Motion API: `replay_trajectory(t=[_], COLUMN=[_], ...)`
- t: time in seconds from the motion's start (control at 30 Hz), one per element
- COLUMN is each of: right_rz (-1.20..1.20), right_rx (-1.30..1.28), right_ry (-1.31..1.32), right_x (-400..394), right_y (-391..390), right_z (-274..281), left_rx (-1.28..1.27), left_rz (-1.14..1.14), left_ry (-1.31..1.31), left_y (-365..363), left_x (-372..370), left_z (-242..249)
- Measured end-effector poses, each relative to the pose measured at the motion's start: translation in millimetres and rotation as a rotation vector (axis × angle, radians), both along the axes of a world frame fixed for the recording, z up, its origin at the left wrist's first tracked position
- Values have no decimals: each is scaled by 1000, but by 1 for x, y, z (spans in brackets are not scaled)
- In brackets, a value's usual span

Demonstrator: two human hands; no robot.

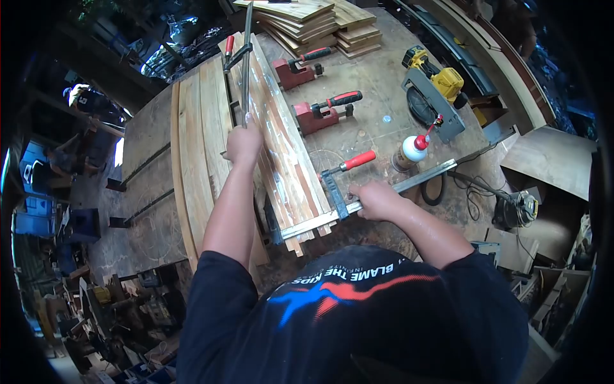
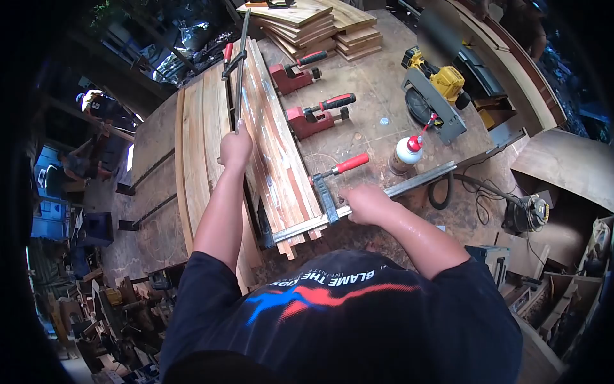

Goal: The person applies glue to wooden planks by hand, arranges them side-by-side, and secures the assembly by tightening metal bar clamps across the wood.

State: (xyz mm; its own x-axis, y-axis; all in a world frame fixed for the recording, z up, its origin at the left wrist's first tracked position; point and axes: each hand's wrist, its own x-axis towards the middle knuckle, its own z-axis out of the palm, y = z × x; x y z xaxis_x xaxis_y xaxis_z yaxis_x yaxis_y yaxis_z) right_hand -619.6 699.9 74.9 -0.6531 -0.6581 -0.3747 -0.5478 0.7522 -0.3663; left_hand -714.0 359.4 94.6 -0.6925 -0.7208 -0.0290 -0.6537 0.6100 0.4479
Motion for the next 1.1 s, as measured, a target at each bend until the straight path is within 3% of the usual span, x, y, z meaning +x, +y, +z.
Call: replay_trajectory(t=[0.1,0.37,0.63,0.87,1.1], right_rz=[-29,-34,-17,-34,-33], right_rx=[-48,-86,-143,-162,-130], right_ry=[-26,-50,-74,-135,-148], right_x=[0,-2,-5,-6,-8], right_y=[3,7,11,11,13], right_z=[0,-1,-2,-1,2], left_rx=[3,83,122,-19,-144], left_rz=[23,188,203,132,-22], left_ry=[-150,-147,-165,-192,101], left_y=[6,28,32,49,22], left_x=[-27,-95,-134,-128,-112], left_z=[3,-2,-30,-8,-4])
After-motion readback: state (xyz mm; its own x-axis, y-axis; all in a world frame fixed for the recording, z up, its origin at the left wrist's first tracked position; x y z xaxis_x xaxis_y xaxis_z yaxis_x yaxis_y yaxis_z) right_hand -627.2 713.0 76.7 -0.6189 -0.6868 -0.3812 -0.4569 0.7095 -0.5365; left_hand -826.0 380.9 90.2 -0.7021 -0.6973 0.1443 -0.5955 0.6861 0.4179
